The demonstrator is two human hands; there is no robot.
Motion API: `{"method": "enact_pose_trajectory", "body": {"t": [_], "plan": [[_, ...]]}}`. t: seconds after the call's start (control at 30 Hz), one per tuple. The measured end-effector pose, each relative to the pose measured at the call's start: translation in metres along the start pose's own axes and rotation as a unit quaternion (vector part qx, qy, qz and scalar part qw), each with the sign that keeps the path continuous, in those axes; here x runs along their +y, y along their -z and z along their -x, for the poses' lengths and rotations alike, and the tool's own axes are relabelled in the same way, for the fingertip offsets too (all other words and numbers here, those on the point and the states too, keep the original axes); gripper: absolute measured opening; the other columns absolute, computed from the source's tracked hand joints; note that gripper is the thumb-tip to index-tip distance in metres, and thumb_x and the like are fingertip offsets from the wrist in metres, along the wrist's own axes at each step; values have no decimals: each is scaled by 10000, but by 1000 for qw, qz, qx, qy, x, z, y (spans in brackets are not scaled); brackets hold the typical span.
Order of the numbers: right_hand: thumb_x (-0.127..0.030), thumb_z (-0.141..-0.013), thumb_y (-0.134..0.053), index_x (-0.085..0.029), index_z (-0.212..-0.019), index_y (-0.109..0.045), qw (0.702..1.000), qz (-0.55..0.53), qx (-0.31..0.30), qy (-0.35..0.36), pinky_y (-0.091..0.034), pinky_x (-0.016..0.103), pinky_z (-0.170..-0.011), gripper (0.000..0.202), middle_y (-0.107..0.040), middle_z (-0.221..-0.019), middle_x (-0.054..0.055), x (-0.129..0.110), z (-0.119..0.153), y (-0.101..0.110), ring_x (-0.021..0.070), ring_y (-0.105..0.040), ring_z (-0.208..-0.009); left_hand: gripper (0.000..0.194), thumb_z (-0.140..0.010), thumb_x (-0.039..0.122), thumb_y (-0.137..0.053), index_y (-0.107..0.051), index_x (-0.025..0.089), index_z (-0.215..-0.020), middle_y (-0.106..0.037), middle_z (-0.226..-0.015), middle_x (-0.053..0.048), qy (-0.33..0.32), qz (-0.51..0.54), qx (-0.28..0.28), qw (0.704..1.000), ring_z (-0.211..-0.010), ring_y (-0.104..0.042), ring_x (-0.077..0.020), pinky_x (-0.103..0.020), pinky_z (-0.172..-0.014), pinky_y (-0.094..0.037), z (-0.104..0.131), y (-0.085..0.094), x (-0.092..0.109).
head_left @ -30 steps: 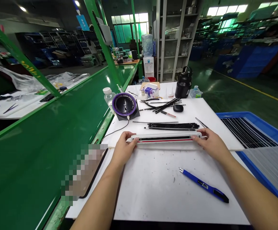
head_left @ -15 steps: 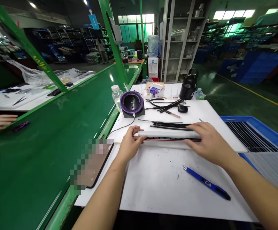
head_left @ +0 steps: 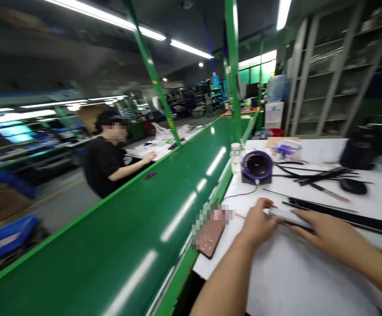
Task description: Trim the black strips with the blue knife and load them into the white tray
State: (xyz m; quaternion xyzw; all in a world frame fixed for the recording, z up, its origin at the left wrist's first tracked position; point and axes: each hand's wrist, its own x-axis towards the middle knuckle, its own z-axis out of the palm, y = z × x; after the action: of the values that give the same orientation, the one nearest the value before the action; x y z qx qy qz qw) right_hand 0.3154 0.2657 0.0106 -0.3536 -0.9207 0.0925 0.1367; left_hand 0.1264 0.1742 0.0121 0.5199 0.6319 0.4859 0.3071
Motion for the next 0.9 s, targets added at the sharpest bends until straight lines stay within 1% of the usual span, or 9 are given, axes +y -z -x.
{"method": "enact_pose_trajectory", "body": {"t": [0.07,0.13,0.23,0.33,0.4,0.47,0.6,0.77,0.9], "plan": [[-654,-849,-467,-210,-1220,-667,1000,-11,7,4,-473,499,-941,612,-659,-1220,115,20,-2,-18,353,-608,-1103,432,-730,269,-756,-552,228,-1109,-684,-1108,-50,4,-16,3,1000,-615,-600,-103,-267,-657,-501,3,1,0],[-717,-849,-378,-249,-1191,-684,1000,-9,22,-6,-462,535,-962,656,-670,-1205,73,33,-5,-32,353,-614,-1094,448,-725,316,-763,-565,236,-1118,-682,-1117,-49,8,-26,6,1000,-638,-600,-112,-278,-675,-495,6,1,-1],[-734,-852,-342,-264,-1232,-664,1000,3,1,-7,-465,541,-962,685,-647,-1250,53,37,-4,-34,359,-604,-1114,423,-737,318,-746,-573,239,-1115,-700,-1032,-35,12,-28,5,1000,-631,-584,-118,-280,-663,-480,9,2,-1],[-696,-869,-359,-272,-1334,-590,999,17,-37,-5,-478,496,-957,670,-603,-1318,47,26,1,-18,346,-567,-1181,392,-749,280,-727,-571,227,-1104,-700,-988,-32,11,-19,2,1000,-607,-567,-107,-270,-654,-471,7,3,-2],[-639,-888,-373,-255,-1376,-548,998,20,-55,-10,-490,472,-940,645,-585,-1341,49,17,3,-4,332,-550,-1207,376,-753,238,-713,-562,227,-1097,-682,-1066,-46,9,-13,3,1000,-612,-559,-96,-262,-656,-467,3,4,-3],[-559,-915,-366,-232,-1354,-567,998,18,-65,-21,-502,468,-905,582,-588,-1338,58,10,3,9,326,-560,-1193,374,-764,208,-691,-541,229,-1106,-659,-1119,-58,8,-10,6,1000,-616,-552,-91,-255,-645,-463,0,4,-3],[-466,-927,-415,-230,-1337,-572,998,7,-62,-13,-494,431,-905,498,-619,-1298,48,0,3,25,283,-591,-1144,322,-812,235,-638,-520,214,-1111,-651,-941,-36,-1,-15,-5,1000,-583,-530,-103,-252,-601,-462,-5,6,-1],[-475,-913,-470,-210,-1324,-577,999,15,-38,-28,-507,444,-813,500,-663,-1181,102,6,11,38,307,-633,-1017,283,-850,228,-572,-518,191,-1125,-572,-794,2,-21,-55,-7,998,-610,-529,-119,-263,-651,-491,-7,11,6],[-471,-921,-483,-203,-1209,-649,999,13,-20,-24,-491,430,-780,427,-677,-1061,113,15,30,55,300,-629,-953,323,-860,276,-577,-539,193,-1170,-607,-878,-39,-43,-127,0,991,-689,-546,-162,-322,-720,-498,3,19,26]]}}
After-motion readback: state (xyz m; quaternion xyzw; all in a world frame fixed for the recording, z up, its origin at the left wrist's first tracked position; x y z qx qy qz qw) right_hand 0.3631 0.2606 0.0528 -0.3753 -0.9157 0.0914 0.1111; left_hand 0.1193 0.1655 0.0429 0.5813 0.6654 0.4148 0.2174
